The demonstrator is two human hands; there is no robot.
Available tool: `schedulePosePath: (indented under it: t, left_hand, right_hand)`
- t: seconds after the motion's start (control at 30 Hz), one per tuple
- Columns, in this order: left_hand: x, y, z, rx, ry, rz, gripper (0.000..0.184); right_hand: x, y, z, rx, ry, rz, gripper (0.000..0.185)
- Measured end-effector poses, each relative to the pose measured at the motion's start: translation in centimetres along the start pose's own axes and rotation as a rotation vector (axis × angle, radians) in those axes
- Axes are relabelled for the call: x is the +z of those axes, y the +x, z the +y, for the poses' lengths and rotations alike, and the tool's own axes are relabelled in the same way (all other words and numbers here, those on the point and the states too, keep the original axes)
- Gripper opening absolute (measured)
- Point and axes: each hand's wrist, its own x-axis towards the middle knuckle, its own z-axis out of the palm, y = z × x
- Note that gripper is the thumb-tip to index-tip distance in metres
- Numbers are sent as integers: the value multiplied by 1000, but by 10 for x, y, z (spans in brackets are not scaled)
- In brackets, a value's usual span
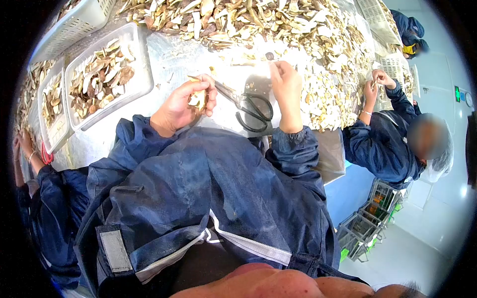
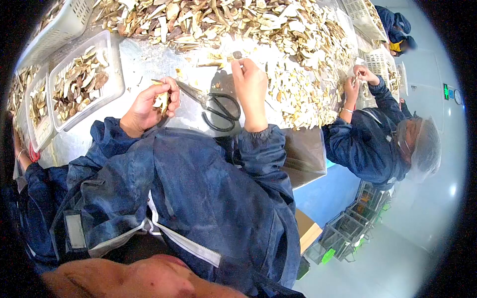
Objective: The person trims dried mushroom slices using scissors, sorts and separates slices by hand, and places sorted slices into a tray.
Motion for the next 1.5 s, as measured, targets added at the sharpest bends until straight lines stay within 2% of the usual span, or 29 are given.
schedulePosePath:
  t: [0.03,0.13,0.23,0.33,0.43,0.53,0.67,0.83,0.87,1.13,1.27,1.43,1.5]
  left_hand:
    - [1,0,0,2,8,1,16]
    - [2,1,-1,7,8,-3,12]
    - [5,-2,1,11,0,32,11]
    - [6,-3,1,23,5,53,13]
    - [7,-2,1,22,6,48,14]
    - [5,-1,0,50,49,45,14]
    - [13,-1,2,59,101,155,19]
    - [21,-3,2,95,168,244,29]
    - [13,-1,-2,117,165,196,32]
    - [21,-2,-1,93,269,234,21]
    - [18,-2,-3,84,318,294,22]
    - [21,-4,-4,23,466,196,16]
    - [22,-5,-2,-14,467,199,16]
  right_hand:
    - [-1,0,0,-21,-7,27,21]
    - [12,9,5,-521,-112,77,27]
    - [22,16,11,-585,-262,-8,37]
    - [22,16,11,-503,-254,-42,35]
    - [14,12,5,-334,-98,-95,27]
    - [-1,4,-3,55,430,-274,22]
    - [8,-11,-7,171,704,-408,18]
    - [23,-30,-25,152,833,-503,18]
    - [26,-34,-28,157,856,-511,19]
    - [42,-47,-39,155,988,-580,18]
    - [38,-43,-36,195,923,-628,18]
    - [32,-38,-31,242,719,-713,18]
    - [36,-38,-28,204,763,-722,18]
